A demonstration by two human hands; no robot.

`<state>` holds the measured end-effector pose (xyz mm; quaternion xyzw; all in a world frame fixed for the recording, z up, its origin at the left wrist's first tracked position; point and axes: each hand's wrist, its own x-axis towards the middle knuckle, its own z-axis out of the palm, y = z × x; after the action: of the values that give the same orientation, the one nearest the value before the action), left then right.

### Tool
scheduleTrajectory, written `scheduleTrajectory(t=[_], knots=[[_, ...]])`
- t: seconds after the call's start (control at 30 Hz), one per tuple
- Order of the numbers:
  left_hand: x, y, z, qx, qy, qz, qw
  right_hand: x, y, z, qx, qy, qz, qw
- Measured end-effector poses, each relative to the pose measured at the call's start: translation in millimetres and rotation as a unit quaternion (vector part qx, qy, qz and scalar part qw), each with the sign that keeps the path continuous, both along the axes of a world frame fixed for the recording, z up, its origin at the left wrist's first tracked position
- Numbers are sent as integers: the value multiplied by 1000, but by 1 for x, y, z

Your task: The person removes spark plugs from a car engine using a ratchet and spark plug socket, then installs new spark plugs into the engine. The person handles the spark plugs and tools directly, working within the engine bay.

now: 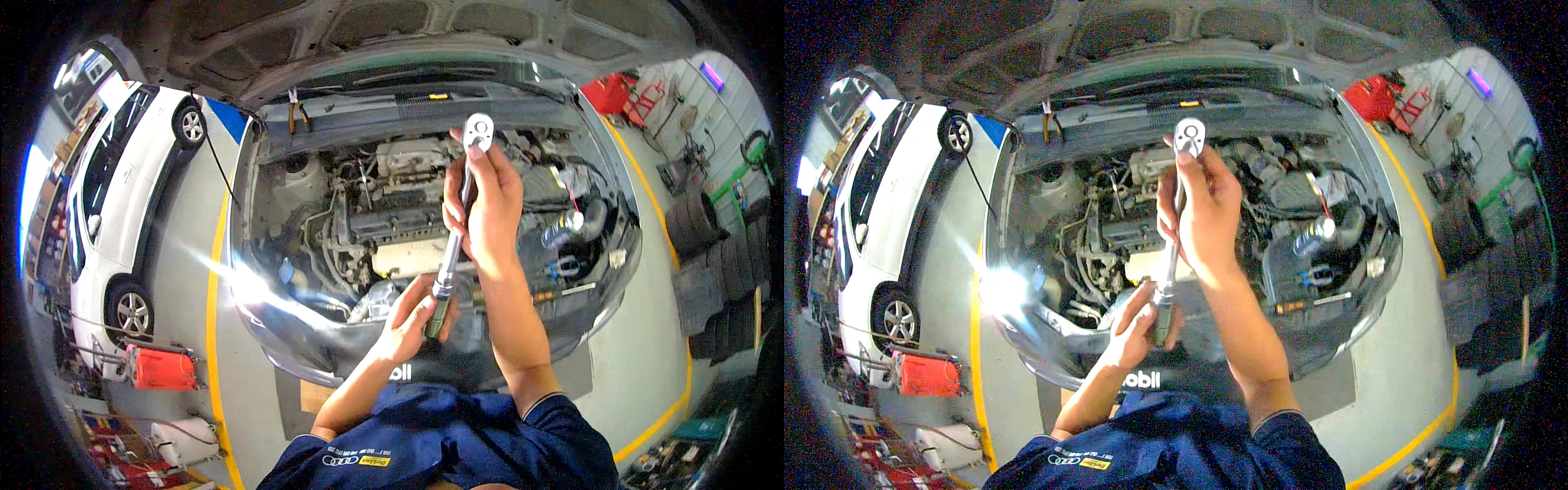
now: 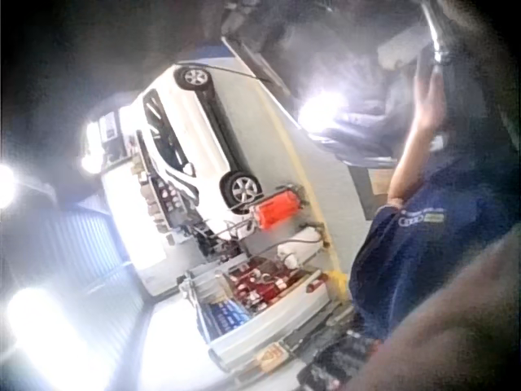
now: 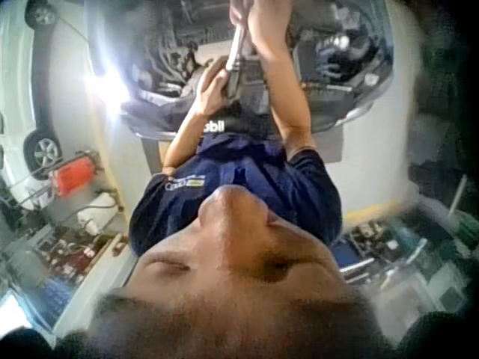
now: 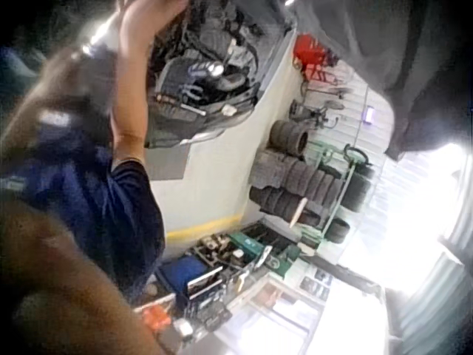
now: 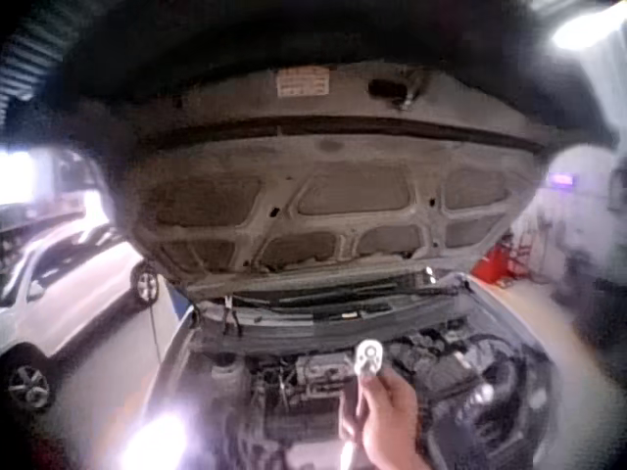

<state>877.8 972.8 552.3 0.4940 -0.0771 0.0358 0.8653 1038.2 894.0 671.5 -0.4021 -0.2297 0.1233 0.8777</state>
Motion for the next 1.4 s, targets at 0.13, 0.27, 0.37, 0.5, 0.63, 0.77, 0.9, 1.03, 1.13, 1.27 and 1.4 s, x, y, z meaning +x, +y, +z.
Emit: scheduleTrajectory(t=[0.13,0.27,0.37,0.5,0.63,0.77,0.9,1.03,1.13,1.27,1.4], knots=[[-42,-39,36,-41,22,-1,999,-36,-26,28,22,39,9,999],[-75,-62,59,-113,12,-37,993,-67,-46,48,-12,-16,-15,1000],[-91,-73,68,-150,-15,-65,986,-83,-54,59,-36,-45,-54,997],[-105,-80,76,-139,-13,-67,988,-96,-62,68,-50,-73,-70,994],[-112,-87,79,-140,-6,-65,988,-102,-70,74,-63,-76,-53,994],[-114,-91,79,-149,-6,-62,987,-104,-74,76,-73,-82,-37,993],[-114,-92,79,-163,-10,-65,985,-103,-73,76,-93,-91,-43,991],[-112,-92,79,-172,-4,-65,983,-99,-73,75,-111,-95,-62,987],[-110,-91,78,-177,-3,-66,982,-94,-75,74,-120,-103,-49,986],[-110,-93,77,-189,4,-66,980,-88,-79,72,-150,-122,-48,980],[-110,-96,75,-187,-12,-66,980,-88,-84,71,-162,-126,-45,978]])
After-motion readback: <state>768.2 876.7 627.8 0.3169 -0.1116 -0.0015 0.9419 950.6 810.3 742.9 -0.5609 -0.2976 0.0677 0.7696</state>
